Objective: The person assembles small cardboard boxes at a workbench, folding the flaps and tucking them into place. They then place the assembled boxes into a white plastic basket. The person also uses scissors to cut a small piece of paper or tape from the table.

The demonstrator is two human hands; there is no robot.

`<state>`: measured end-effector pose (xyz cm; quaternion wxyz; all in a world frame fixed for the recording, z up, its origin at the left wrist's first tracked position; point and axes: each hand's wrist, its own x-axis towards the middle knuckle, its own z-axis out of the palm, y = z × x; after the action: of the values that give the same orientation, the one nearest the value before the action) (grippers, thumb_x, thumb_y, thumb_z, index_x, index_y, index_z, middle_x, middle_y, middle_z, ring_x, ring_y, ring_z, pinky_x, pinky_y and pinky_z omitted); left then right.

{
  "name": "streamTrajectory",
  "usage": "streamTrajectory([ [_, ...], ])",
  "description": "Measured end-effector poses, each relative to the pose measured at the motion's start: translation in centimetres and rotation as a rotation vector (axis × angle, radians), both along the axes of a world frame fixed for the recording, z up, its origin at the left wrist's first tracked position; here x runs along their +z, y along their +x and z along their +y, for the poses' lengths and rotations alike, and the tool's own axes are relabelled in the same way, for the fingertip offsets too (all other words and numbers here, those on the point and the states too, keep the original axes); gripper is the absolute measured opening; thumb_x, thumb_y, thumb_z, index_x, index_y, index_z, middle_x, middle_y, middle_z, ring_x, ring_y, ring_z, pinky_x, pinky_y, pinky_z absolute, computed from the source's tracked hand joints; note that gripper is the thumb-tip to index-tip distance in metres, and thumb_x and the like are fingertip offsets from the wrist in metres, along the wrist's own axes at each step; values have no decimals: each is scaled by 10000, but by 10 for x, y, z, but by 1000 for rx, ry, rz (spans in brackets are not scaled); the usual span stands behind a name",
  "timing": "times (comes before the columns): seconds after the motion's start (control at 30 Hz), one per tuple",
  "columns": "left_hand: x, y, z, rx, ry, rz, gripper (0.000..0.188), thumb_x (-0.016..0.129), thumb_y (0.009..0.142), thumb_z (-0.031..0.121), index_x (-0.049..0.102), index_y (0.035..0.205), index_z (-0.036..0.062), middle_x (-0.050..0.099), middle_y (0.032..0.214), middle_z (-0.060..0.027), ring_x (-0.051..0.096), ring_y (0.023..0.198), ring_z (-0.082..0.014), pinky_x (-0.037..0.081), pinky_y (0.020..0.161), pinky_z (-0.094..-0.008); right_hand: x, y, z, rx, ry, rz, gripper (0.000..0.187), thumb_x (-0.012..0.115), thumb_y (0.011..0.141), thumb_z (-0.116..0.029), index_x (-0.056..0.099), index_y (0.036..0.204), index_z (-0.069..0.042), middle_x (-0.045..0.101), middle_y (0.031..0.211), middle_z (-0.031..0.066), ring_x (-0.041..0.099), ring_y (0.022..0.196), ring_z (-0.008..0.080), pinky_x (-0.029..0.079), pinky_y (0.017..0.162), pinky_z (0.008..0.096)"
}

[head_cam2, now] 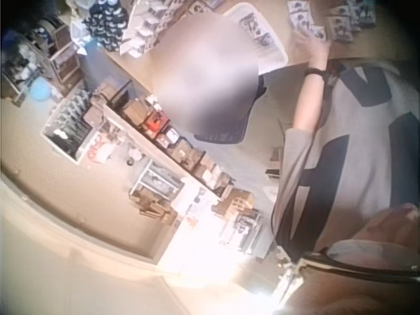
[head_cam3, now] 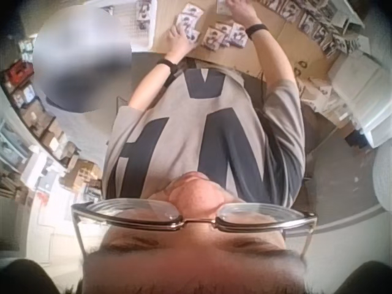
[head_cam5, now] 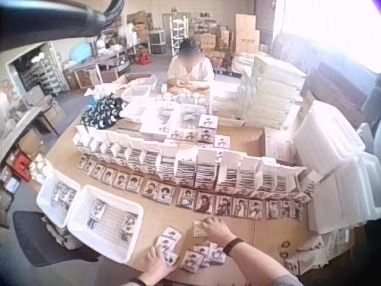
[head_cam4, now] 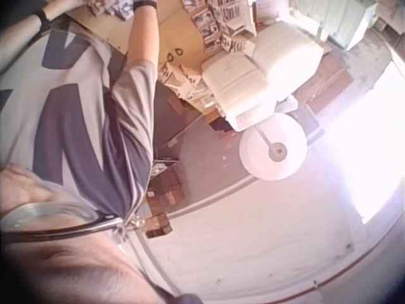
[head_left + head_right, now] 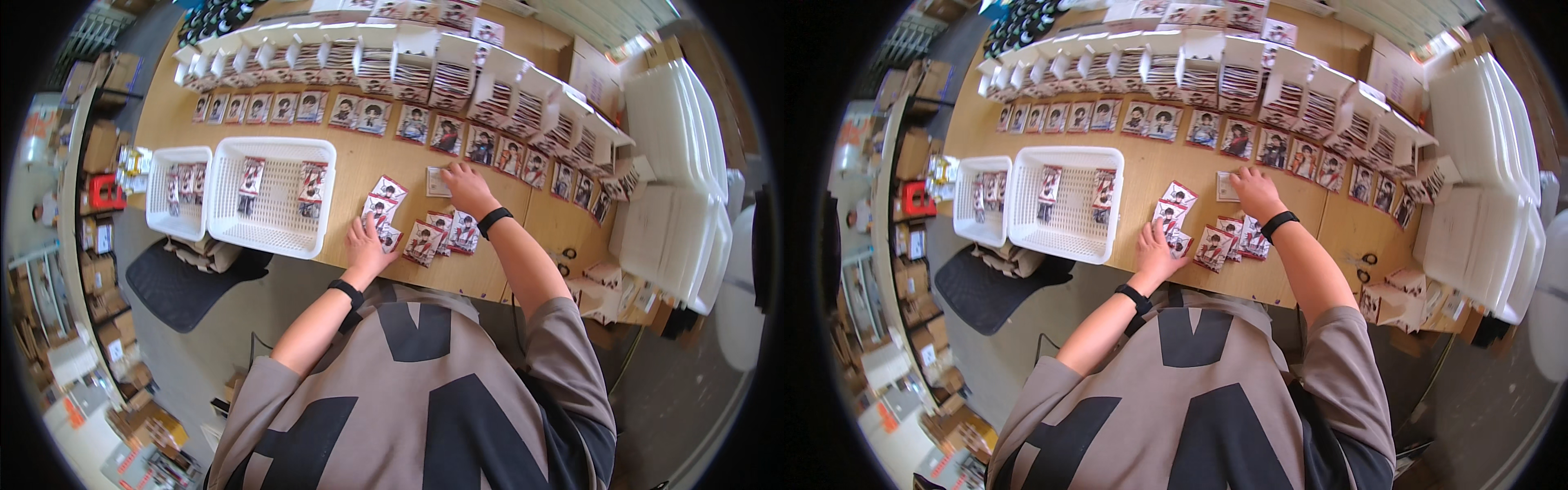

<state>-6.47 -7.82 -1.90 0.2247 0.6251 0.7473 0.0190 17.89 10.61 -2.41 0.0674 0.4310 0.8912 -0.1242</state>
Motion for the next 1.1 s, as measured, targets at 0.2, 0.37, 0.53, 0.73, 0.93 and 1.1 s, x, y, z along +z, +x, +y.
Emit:
streamTrajectory([
  [0.2, -1, 4, -6, -20, 38, 63, 1149, 876, 645, 380, 250, 1529, -3, 368, 1398, -265, 392, 1286, -438, 360, 1109, -517, 7, 16, 11, 28, -109, 104, 313, 566, 842, -12, 592, 1147, -75, 596, 1161, 152, 577, 1128, 380, 548, 889, 471],
  [0.37, 17, -4, -13, -78, -87, 114, 1139, 849, 656, 322, 228, 1560, 15, 362, 1409, -300, 397, 1291, -456, 359, 1103, -534, 36, 52, 13, 7, -233, 162, 144, 558, 858, -29, 650, 967, -43, 613, 1121, 178, 620, 1025, 419, 556, 847, 475],
  [0.53, 68, -21, -11, -106, -514, 82, 1024, 823, 678, 412, 356, 1471, -36, 401, 1428, -333, 439, 1292, -480, 395, 1092, -526, 66, 86, -26, -73, -108, -491, 189, 649, 880, -136, 750, 1027, -73, 632, 1215, 131, 608, 1125, 329, 585, 816, 391],
  [0.73, 52, -58, 32, -174, -874, -297, 690, 643, 825, 512, 600, 1243, -35, 672, 1012, -126, 640, 879, -251, 522, 797, -371, 25, 79, -58, -6, -119, -390, 200, 634, 884, -211, 761, 1005, -117, 646, 1165, 95, 608, 1102, 287, 573, 796, 378],
  [0.93, 38, -64, 84, 344, -1236, -965, 575, 462, 937, 581, 661, 1186, 103, 686, 1048, -70, 640, 1049, -258, 442, 1023, -433, 43, 88, -89, -423, 16, 198, 322, 565, 837, -22, 617, 1153, -54, 611, 1083, 162, 584, 1055, 400, 545, 843, 489],
  [1.1, 18, -34, 110, 370, -1161, -841, 805, 324, 954, 687, 554, 1408, 64, 644, 1322, -168, 633, 1121, -297, 429, 1040, -492, 22, 64, -145, -682, -399, 582, 188, 603, 920, -107, 685, 1045, 8, 670, 1093, 234, 643, 1025, 410, 527, 876, 448],
])
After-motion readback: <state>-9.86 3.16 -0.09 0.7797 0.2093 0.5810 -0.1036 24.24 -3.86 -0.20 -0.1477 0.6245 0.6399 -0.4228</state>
